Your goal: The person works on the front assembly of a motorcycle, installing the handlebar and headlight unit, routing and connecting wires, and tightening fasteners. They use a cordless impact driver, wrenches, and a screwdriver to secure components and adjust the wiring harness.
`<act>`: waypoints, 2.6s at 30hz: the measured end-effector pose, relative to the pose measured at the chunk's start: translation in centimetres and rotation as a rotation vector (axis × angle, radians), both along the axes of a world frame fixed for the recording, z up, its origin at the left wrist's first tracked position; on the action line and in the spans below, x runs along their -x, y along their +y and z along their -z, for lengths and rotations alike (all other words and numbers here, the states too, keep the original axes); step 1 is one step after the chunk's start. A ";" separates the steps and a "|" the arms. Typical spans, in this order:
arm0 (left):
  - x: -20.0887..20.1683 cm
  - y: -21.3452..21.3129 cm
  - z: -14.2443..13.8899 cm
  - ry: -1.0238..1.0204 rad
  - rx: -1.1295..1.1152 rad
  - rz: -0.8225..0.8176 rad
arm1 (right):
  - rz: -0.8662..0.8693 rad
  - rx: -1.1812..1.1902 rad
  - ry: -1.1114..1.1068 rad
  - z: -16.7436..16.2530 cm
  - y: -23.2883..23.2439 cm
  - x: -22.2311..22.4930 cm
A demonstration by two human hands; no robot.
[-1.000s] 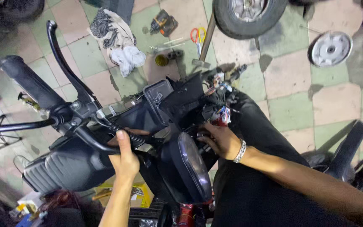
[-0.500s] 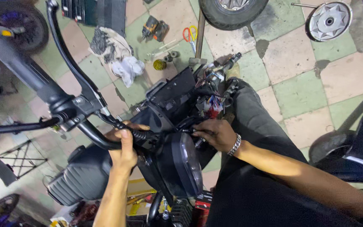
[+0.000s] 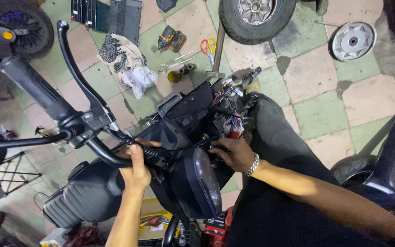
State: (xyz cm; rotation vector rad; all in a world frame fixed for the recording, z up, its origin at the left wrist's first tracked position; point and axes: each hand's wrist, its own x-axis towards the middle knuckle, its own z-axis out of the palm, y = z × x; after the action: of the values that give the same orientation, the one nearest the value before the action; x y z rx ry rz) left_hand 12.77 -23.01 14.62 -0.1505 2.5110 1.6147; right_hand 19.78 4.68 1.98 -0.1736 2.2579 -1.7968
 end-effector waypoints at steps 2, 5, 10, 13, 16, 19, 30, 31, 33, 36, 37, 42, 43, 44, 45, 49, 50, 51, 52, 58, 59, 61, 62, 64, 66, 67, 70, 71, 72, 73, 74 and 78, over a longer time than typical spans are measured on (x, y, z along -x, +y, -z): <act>-0.1 -0.1 -0.1 -0.020 0.004 -0.023 | -0.011 0.008 0.002 -0.5 0.0 0.8; -0.4 -0.4 -0.2 -0.053 -0.080 -0.052 | -0.039 0.021 0.013 -1.5 0.4 1.6; -0.5 -0.6 0.1 -0.067 -0.112 -0.044 | -0.067 0.029 0.251 -1.2 5.3 -1.1; -0.4 -0.4 0.0 -0.028 -0.022 -0.005 | 0.338 -0.258 -0.125 4.9 9.3 -2.9; -0.4 0.0 -0.5 -0.115 -0.109 -0.116 | 0.685 -0.123 -0.941 16.9 8.5 -0.3; -0.5 0.1 -0.9 -0.031 0.055 -0.040 | 0.809 0.531 -1.241 25.7 5.6 1.8; -0.1 -0.1 -1.2 -0.075 0.243 0.027 | 0.402 1.308 -1.304 28.2 0.8 1.6; 0.1 0.0 -1.4 -0.076 0.264 0.036 | 0.402 1.329 -1.291 28.4 0.9 1.7; 0.3 0.4 -1.7 -0.079 0.237 0.021 | 0.385 1.364 -1.265 28.7 1.3 1.9; 0.6 0.7 -1.9 -0.091 0.231 -0.007 | 0.318 1.216 -1.239 28.8 2.2 1.8; 0.6 0.7 -1.8 -0.089 0.226 -0.014 | 0.311 1.198 -1.305 28.7 2.7 1.8; -0.2 0.2 -0.9 -0.088 0.168 -0.060 | 0.204 1.060 -1.529 28.7 4.5 1.2; -0.4 0.0 -0.7 -0.094 0.152 -0.059 | 0.208 1.060 -1.543 29.0 4.5 1.2; -0.6 -0.1 -0.6 -0.098 0.129 -0.080 | 0.237 1.068 -1.525 29.3 4.6 1.3; -0.8 -0.3 -0.5 -0.091 0.102 -0.098 | 0.305 1.112 -1.482 29.5 4.6 1.7; -0.7 -0.6 -0.1 -0.099 0.109 -0.095 | 0.184 0.576 -1.465 28.1 6.0 3.4; -0.6 -0.5 0.0 -0.079 0.084 -0.099 | 0.229 0.350 -1.300 26.3 6.9 3.8; -0.5 -0.4 0.1 -0.054 0.063 -0.101 | 0.269 0.078 -1.132 23.8 8.1 4.1; -0.4 -0.3 0.1 -0.037 0.044 -0.099 | 0.347 -0.191 -0.889 20.6 9.2 4.1; -0.1 0.1 0.0 -0.039 0.097 -0.094 | -0.029 -0.141 0.057 0.7 8.3 2.9; -0.1 0.1 0.0 -0.036 0.105 -0.084 | -0.190 -0.013 0.054 -0.5 6.7 3.3; -0.1 0.1 0.0 -0.031 0.121 -0.057 | -0.300 -0.168 0.124 -1.3 3.7 4.2; -0.1 0.2 0.1 -0.036 0.075 -0.090 | -0.283 -0.161 0.129 -1.2 3.2 4.5; -0.2 0.2 0.2 -0.059 -0.003 -0.160 | -0.254 -0.131 0.127 -0.8 2.0 4.8; -0.3 0.3 0.4 -0.058 0.062 -0.173 | -0.265 -0.104 0.112 -0.3 1.9 4.6; -0.4 0.2 0.5 -0.060 0.094 -0.177 | -0.268 -0.092 0.102 -0.3 1.9 4.4; -0.6 0.0 1.0 -0.143 -0.043 -0.313 | -0.234 -0.062 0.064 -0.1 1.8 4.1; -0.6 -0.2 1.3 -0.142 -0.058 -0.355 | -0.231 -0.068 0.042 0.1 1.6 4.2; -0.6 -0.3 1.4 -0.148 -0.073 -0.393 | -0.224 -0.073 0.014 0.3 1.3 4.2; -0.7 -0.5 1.7 -0.159 -0.091 -0.434 | -0.220 -0.082 -0.020 0.5 1.2 4.5; -0.7 -0.6 1.9 -0.176 -0.105 -0.456 | -0.234 -0.089 0.025 0.6 1.0 4.5; -0.9 -1.0 2.5 -0.171 -0.133 -0.518 | -0.243 -0.129 0.116 0.7 1.0 5.1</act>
State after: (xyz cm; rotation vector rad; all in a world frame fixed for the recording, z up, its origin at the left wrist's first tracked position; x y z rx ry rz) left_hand 13.63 -23.97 12.12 -0.9456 2.3423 1.8358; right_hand 14.65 5.71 1.28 -0.5158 2.3054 -1.5491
